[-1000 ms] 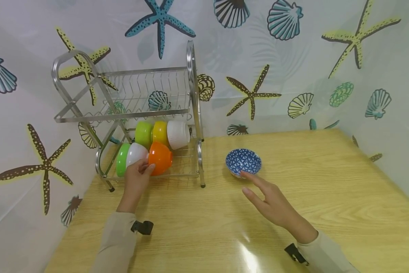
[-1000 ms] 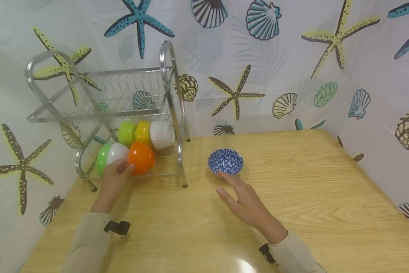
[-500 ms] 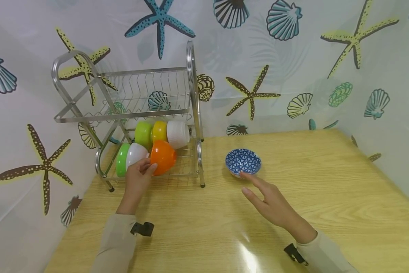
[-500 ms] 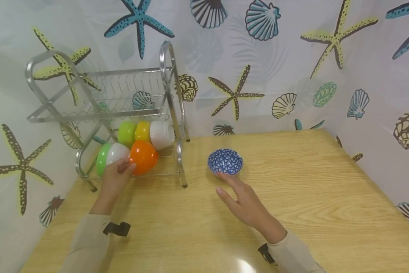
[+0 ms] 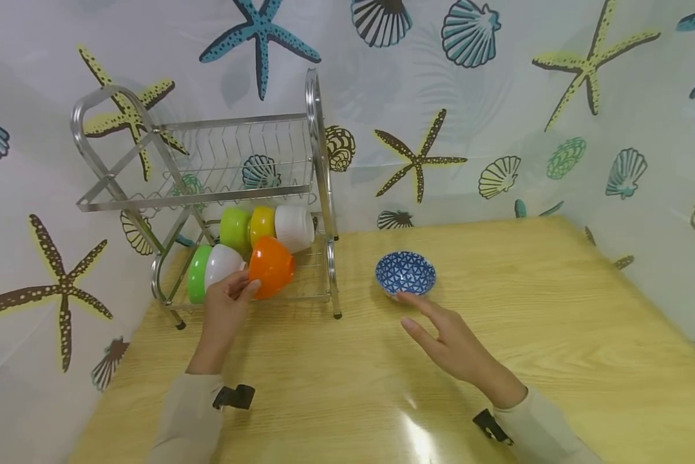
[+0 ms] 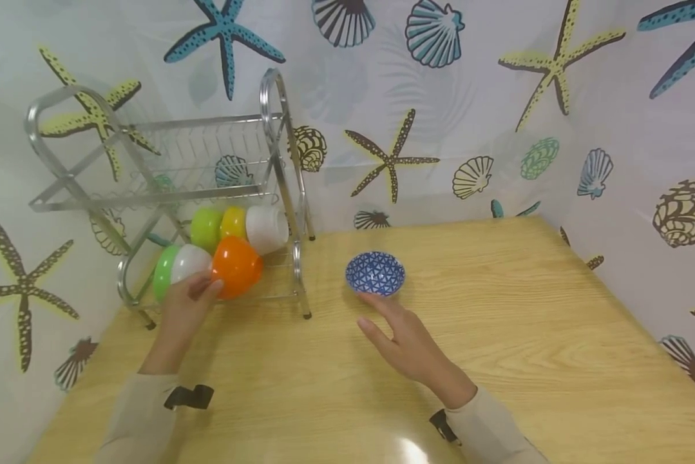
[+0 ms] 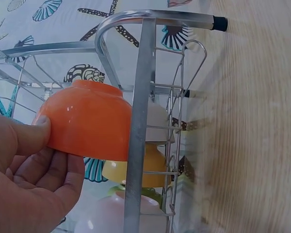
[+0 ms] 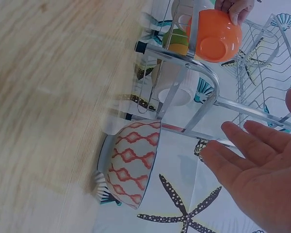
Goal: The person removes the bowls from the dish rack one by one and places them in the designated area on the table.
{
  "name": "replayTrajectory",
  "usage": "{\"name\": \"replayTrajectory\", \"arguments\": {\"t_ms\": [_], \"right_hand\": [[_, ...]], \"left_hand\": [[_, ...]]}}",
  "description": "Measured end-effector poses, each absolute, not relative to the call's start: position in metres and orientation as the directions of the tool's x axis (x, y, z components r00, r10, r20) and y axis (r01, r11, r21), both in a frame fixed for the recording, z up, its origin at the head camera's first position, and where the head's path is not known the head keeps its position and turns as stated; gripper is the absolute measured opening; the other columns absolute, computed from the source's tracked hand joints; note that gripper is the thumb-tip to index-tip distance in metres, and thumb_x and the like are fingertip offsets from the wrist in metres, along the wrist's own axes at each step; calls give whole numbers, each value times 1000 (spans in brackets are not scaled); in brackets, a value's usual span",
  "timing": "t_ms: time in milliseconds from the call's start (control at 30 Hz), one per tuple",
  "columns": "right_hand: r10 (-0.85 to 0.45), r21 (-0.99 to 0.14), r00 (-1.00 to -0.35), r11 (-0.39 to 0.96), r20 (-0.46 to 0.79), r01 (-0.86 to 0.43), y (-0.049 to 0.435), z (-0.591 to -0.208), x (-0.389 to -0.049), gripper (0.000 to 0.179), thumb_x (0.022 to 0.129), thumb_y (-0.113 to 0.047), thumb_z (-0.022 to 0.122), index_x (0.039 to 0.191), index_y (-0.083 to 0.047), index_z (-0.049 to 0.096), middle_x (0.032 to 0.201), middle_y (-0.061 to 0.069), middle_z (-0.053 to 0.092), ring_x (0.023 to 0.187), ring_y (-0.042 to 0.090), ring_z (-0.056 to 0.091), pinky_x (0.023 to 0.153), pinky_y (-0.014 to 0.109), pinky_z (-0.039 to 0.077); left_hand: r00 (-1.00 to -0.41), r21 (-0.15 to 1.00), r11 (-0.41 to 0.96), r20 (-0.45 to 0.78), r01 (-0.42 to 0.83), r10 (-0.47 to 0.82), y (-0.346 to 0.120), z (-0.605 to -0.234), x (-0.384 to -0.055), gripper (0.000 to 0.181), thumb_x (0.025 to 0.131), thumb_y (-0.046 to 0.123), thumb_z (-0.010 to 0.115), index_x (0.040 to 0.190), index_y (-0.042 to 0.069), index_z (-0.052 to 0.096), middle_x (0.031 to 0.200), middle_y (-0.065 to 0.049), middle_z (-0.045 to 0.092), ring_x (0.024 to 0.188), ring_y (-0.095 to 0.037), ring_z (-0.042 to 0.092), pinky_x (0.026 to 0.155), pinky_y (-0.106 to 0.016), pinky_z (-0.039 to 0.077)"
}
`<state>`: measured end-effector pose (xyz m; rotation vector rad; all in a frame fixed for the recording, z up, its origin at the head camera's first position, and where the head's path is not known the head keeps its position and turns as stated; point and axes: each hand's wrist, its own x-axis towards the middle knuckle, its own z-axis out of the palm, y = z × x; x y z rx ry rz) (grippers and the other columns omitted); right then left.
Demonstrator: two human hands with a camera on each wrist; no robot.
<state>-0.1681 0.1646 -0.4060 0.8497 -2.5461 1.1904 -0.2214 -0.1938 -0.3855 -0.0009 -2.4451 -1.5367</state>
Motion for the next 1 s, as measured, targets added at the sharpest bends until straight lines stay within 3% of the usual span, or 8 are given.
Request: {"name": "replayTrajectory", "arguments": {"t_ms": [300,533,800,1000], "right_hand": [[-421,-631,-809,509,410,-585,163,-405,-169,43,100,-18,51,141,-8,45,142,10,49,133,28,43,108,49,37],[-420,-628,-808,511,413,-587,162,-404,-169,42,100,-17,51,141,-8,46,142,8,50,133,28,44,108,48,37],[-432,-631,-808,510,400,-585,161,-404,-168,44,100,-18,51,142,-7,44,142,11,49,133,29,43,108,49,36],[-434,-630,-808,510,400,-586,160,-404,-168,43,100,-18,51,142,-8,45,143,8,49,133,30,43,108,49,36]], "left_hand": [[-958,867,464,262,179,-120,-189,-379,-210,27,93,7,61,117,-6,64,110,-21,67,87,-9,59,74,-8,49],[-946,854,470,306,223,-107,-185,-372,-201,27,93,8,62,116,-7,65,105,-22,68,86,-13,59,72,-8,48],[-950,862,446,304,242,-70,-186,-366,-187,30,94,13,62,119,-3,65,114,-19,67,92,-11,59,76,-10,49],[-932,836,462,359,296,-52,-188,-368,-181,27,92,9,63,116,-4,66,111,-18,68,91,-8,58,75,-10,49]]}}
